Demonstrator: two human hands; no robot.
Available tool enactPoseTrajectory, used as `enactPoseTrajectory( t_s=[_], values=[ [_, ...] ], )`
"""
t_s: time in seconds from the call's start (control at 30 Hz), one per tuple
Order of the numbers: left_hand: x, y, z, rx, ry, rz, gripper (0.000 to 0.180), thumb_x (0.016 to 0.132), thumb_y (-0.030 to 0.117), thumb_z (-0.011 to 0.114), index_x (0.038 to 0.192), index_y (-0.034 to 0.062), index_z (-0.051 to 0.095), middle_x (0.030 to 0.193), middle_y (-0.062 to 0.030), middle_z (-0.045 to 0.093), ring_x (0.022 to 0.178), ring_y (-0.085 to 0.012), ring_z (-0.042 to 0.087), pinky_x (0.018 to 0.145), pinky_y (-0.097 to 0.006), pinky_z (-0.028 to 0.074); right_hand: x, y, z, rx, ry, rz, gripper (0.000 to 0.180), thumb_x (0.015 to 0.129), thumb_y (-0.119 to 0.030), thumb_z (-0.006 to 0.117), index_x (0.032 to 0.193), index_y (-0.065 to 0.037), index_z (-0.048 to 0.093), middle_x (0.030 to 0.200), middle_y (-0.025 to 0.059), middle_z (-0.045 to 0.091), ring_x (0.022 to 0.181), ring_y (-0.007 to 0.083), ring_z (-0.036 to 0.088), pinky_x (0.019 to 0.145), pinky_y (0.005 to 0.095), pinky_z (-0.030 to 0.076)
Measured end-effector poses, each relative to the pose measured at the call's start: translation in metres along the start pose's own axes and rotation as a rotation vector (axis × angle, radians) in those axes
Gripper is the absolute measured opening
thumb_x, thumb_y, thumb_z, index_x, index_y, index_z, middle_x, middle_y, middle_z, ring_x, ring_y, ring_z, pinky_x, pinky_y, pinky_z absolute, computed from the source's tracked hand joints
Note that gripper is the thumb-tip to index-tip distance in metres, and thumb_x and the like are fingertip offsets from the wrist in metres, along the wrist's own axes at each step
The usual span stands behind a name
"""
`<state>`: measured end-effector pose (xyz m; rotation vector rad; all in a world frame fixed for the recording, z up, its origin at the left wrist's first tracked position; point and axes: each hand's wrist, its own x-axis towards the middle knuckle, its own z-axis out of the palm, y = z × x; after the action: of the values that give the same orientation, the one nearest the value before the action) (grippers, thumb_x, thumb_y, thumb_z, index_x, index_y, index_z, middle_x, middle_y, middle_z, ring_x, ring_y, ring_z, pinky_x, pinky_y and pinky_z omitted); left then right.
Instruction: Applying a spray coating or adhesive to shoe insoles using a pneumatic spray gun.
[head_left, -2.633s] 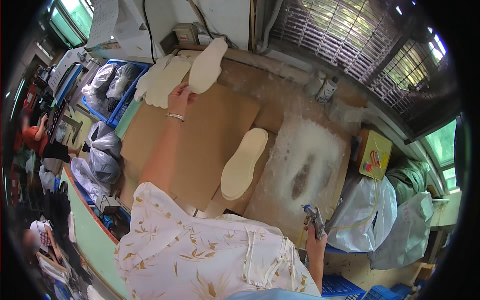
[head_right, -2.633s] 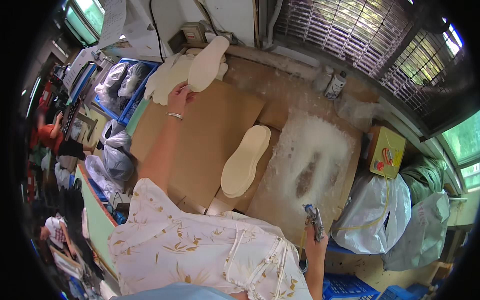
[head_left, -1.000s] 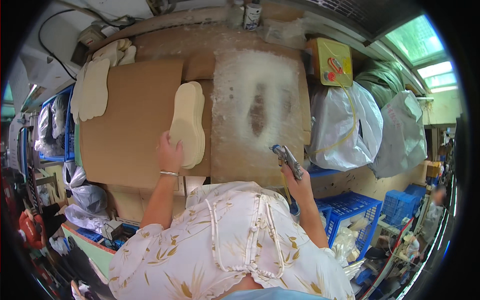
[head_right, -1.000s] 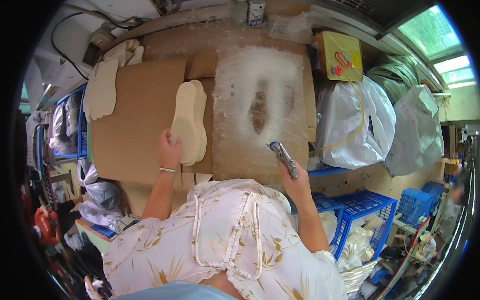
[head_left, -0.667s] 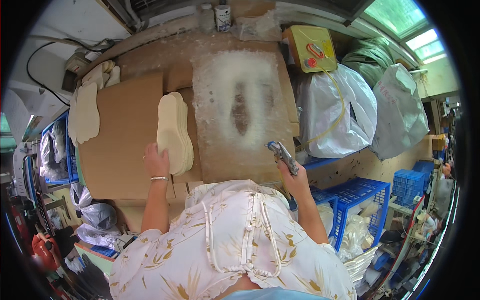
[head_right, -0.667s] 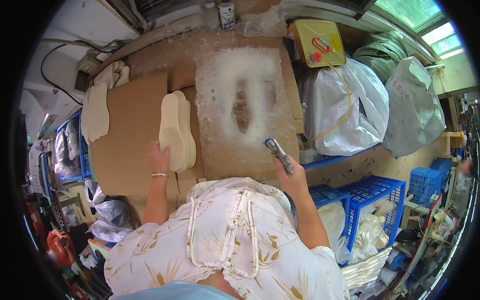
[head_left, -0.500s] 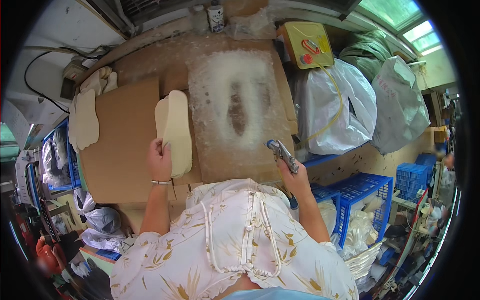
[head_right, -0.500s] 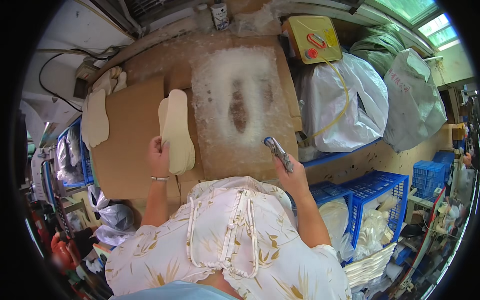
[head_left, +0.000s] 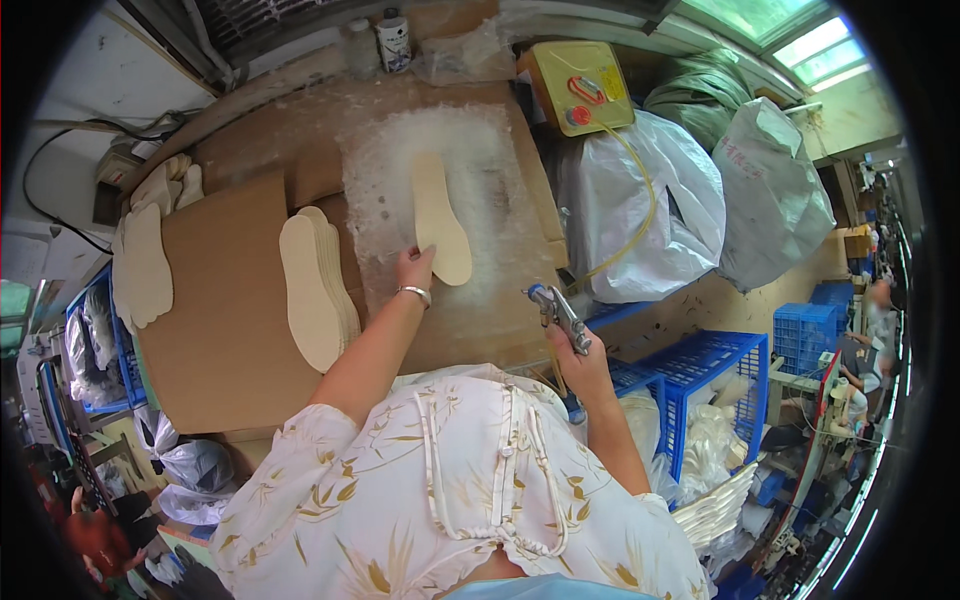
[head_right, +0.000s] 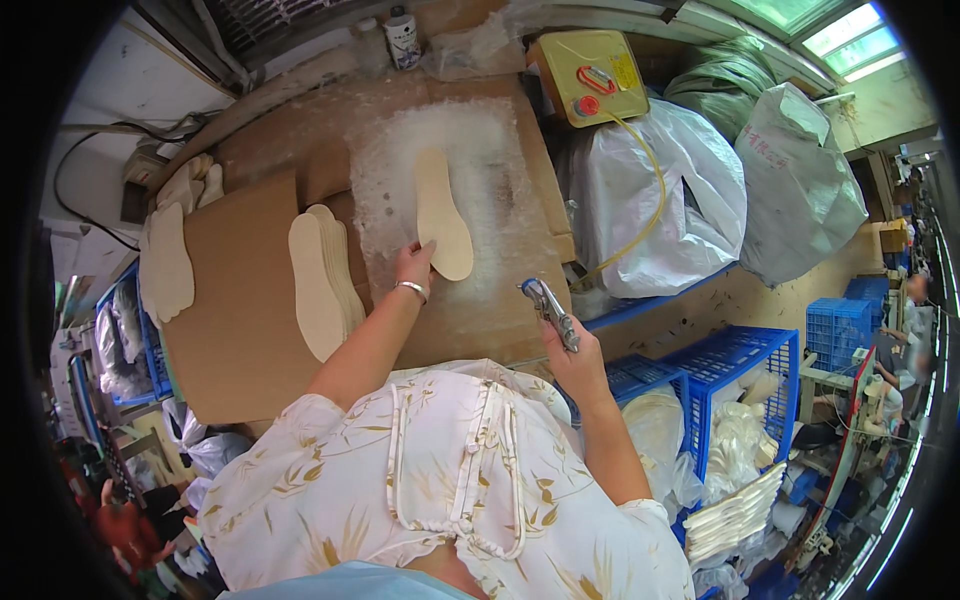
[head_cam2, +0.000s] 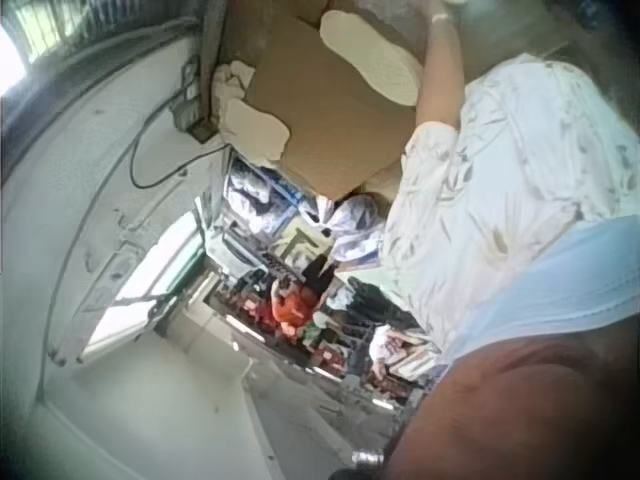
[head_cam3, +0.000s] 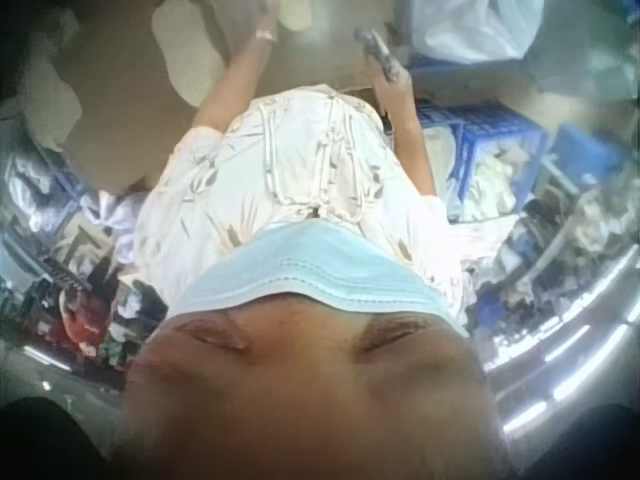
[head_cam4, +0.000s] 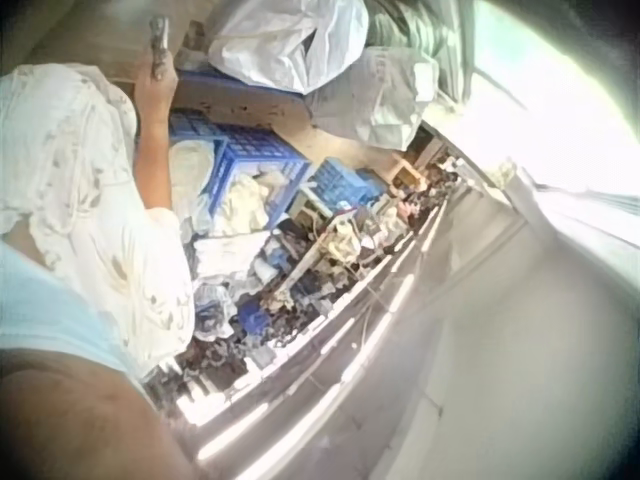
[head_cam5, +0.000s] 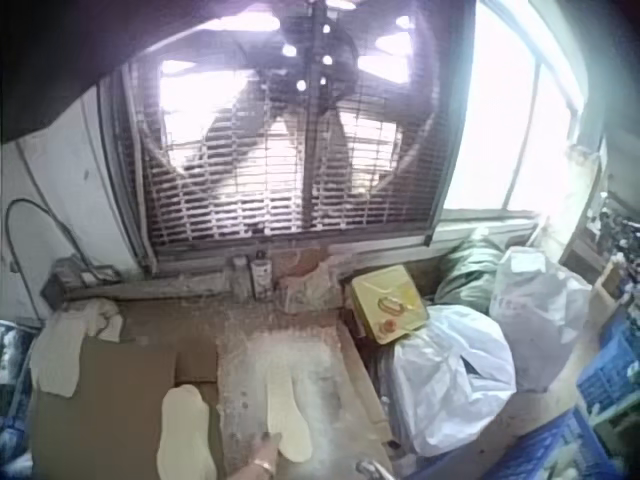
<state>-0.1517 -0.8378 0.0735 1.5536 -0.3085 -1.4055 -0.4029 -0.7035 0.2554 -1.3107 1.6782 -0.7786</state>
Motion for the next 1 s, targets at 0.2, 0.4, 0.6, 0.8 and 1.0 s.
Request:
enactPoseTrajectory(
  t_s=[0.2, 0.4, 0.6, 0.8, 1.0],
  values=[
    [-0.039, -0.015, -0.019, -0.019, -0.159, -0.326, 0.026, 0.089, 0.015, 0.061, 0.109, -0.0006, 0.053, 0.100, -0.0115, 0.063, 0.088, -0.0221, 0.064, 0.072, -0.033, 0.055, 0.014, -0.030, 0.005, 0.062, -0.025, -0.079, 0.023, 0.093, -0.024, 0.058, 0.091, -0.001, 0.057, 0.065, 0.0062, 0.048, 0.062, 0.0143, 0.043, 0.059, 0.0295, 0.042],
    [-0.040, -0.024, -0.025, -0.048, -0.227, -0.376, 0.021, 0.090, 0.018, 0.060, 0.102, 0.0012, 0.057, 0.097, -0.0095, 0.063, 0.084, -0.0195, 0.064, 0.071, -0.030, 0.054, 0.032, -0.081, 0.025, -0.004, -0.080, -0.218, 0.026, 0.092, -0.027, 0.060, 0.100, -0.002, 0.057, 0.069, 0.0107, 0.055, 0.060, 0.0191, 0.049, 0.060, 0.0314, 0.044],
    [-0.038, -0.026, -0.028, -0.016, -0.241, -0.375, 0.021, 0.090, 0.019, 0.060, 0.102, 0.0016, 0.058, 0.094, -0.0081, 0.063, 0.082, -0.0180, 0.064, 0.068, -0.028, 0.055, 0.041, -0.091, 0.033, -0.089, -0.042, -0.155, 0.027, 0.091, -0.028, 0.062, 0.099, -0.002, 0.057, 0.071, 0.0130, 0.059, 0.062, 0.0232, 0.056, 0.060, 0.0329, 0.046],
    [-0.040, -0.029, -0.030, -0.004, -0.246, -0.380, 0.021, 0.090, 0.019, 0.060, 0.102, 0.0017, 0.059, 0.094, -0.0074, 0.064, 0.080, -0.0172, 0.064, 0.067, -0.028, 0.055, 0.037, -0.090, 0.034, -0.090, 0.001, -0.179, 0.027, 0.091, -0.026, 0.062, 0.098, -0.001, 0.057, 0.070, 0.0116, 0.058, 0.061, 0.0207, 0.053, 0.060, 0.0319, 0.045],
    [-0.040, -0.032, -0.031, 0.006, -0.250, -0.387, 0.021, 0.091, 0.019, 0.059, 0.104, 0.0017, 0.059, 0.094, -0.0066, 0.065, 0.079, -0.0167, 0.064, 0.066, -0.028, 0.054, 0.031, -0.088, 0.037, -0.029, -0.033, -0.213, 0.025, 0.092, -0.024, 0.062, 0.098, 0.000, 0.057, 0.070, 0.0108, 0.057, 0.060, 0.0189, 0.051, 0.059, 0.0310, 0.044]
  ],
)
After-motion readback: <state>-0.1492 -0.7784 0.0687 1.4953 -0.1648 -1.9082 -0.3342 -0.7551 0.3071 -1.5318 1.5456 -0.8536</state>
